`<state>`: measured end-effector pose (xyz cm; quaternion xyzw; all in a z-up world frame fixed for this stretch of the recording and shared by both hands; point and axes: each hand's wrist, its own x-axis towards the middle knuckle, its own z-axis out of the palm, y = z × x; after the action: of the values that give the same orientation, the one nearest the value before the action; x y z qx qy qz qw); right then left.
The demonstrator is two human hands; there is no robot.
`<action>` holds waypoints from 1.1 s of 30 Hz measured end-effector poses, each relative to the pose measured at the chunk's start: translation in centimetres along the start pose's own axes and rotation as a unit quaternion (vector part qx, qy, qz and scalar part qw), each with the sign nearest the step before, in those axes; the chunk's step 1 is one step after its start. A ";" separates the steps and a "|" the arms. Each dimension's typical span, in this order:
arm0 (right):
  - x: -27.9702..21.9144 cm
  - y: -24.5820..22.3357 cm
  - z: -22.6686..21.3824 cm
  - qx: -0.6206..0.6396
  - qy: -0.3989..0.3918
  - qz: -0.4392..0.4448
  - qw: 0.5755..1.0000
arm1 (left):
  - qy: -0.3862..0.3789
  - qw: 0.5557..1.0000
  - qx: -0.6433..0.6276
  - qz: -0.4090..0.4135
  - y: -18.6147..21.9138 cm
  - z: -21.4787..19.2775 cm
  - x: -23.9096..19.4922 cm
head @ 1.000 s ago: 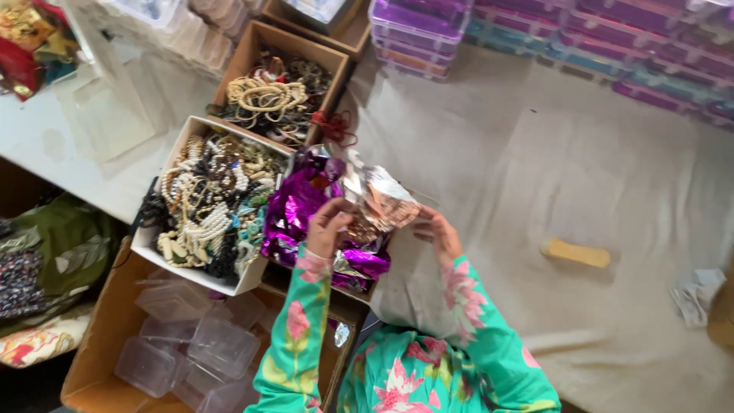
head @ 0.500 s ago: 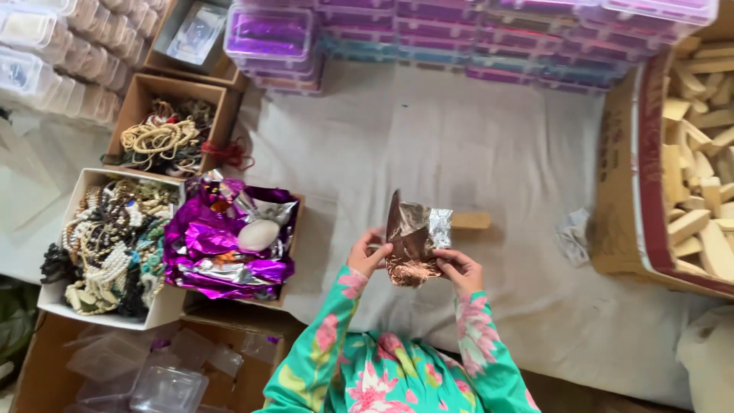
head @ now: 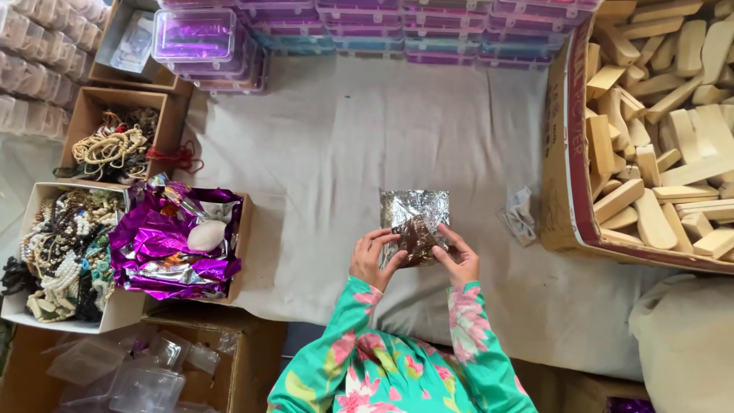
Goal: The person wipes small wooden pieces with a white cloth on a table covered with a white sheet. They then wrap the cleaned wooden pieces in a piece of shiny foil and place the wrapped bundle on the table. The person repeats the process by picking up more wooden pieces from a cardboard box and wiping them with the cloth.
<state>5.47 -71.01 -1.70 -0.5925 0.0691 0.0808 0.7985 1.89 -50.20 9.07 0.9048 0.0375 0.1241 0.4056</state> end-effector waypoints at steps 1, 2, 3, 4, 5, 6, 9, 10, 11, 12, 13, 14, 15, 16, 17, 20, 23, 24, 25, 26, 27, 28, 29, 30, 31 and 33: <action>0.2 0.6 -0.3 -0.015 0.000 -0.008 1.000 | -0.011 1.000 0.010 0.007 0.1 0.0 0.2; 0.5 0.1 0.2 -0.015 0.001 -0.009 1.000 | -0.012 1.000 0.009 0.009 -0.4 0.2 0.5; 0.8 -0.4 0.7 -0.007 -0.013 -0.006 1.000 | -0.013 1.000 0.000 0.017 -1.0 0.4 0.8; 0.8 -0.9 1.1 -0.003 -0.026 -0.001 1.000 | -0.015 1.000 -0.012 0.023 -1.6 0.5 0.8; 0.9 -1.0 1.8 -0.005 -0.023 -0.001 1.000 | -0.017 0.999 -0.015 0.023 -2.1 0.3 1.4; 1.1 -1.3 2.1 -0.011 -0.036 -0.009 0.999 | -0.011 0.998 -0.035 0.048 -2.5 0.3 2.0; 1.6 -1.2 2.5 -0.021 -0.049 -0.011 0.999 | -0.047 0.998 -0.041 0.025 -4.9 0.6 3.0; 1.8 -0.7 2.9 -0.013 -0.051 -0.005 0.999 | -0.093 0.995 -0.014 -0.020 -6.1 0.4 3.2; 2.1 -1.0 2.9 -0.016 -0.053 -0.006 0.998 | -0.091 0.995 -0.018 -0.020 -6.5 0.2 3.2; 2.2 -1.2 3.2 0.032 -0.036 0.036 0.998 | -0.114 0.993 0.026 -0.015 -7.1 -0.2 3.2; 2.4 -1.3 3.5 0.080 -0.020 0.077 0.994 | -0.137 0.988 0.070 -0.011 -7.8 -0.5 3.1; 2.5 -1.3 4.0 0.077 -0.019 0.075 0.994 | -0.136 0.988 0.067 -0.010 -7.9 -1.0 3.3; 2.5 -1.4 4.4 0.085 -0.025 0.072 0.993 | -0.098 0.994 0.033 0.025 -8.1 -1.4 3.4; 2.4 -1.4 4.7 0.092 -0.030 0.070 0.993 | -0.060 0.996 -0.003 0.058 -8.2 -1.6 3.4; 2.5 -0.9 4.7 0.089 -0.028 0.070 0.993 | -0.060 0.996 -0.007 0.058 -9.0 -1.5 3.3; 2.2 -0.1 4.9 0.091 -0.017 0.069 0.993 | -0.074 0.995 -0.069 0.012 -11.5 -0.6 2.3; 2.2 -0.6 5.4 0.103 0.007 0.068 0.992 | -0.161 0.962 -0.167 -0.142 -14.2 0.3 1.5; 2.1 -0.4 5.3 0.099 0.016 0.070 0.993 | -0.146 0.973 -0.160 -0.082 -14.5 -0.2 1.2; 2.1 -0.1 5.2 0.095 0.025 0.072 0.993 | -0.130 0.980 -0.152 -0.021 -14.7 -0.6 0.9; 2.3 -0.1 5.2 0.094 0.026 0.069 0.993 | -0.131 0.979 -0.154 -0.019 -14.3 -1.7 1.1; 2.5 -0.1 5.2 0.085 0.046 0.069 0.993 | -0.110 0.988 -0.109 0.021 -13.8 -2.7 1.3; 2.4 -0.1 5.1 0.077 0.068 0.069 0.992 | -0.090 0.992 -0.065 0.061 -13.3 -3.6 1.3; 2.6 1.0 4.0 0.075 0.071 0.067 0.992 | -0.092 0.991 -0.068 0.062 -13.4 -3.9 1.0; 3.0 2.0 2.9 0.078 0.088 0.059 0.991 | -0.104 0.987 -0.115 0.037 -13.6 -4.3 0.9; 3.3 3.1 1.9 0.081 0.105 0.051 0.990 | -0.116 0.980 -0.162 0.012 -13.7 -4.7 0.9; 3.9 3.6 1.6 0.043 0.117 0.043 0.991 | -0.084 0.990 -0.095 0.057 -13.7 -5.0 0.6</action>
<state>8.56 -68.27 -5.44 -0.5593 0.1911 0.0418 0.8055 1.62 -37.34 2.13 0.8700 -0.0603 0.0738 0.4837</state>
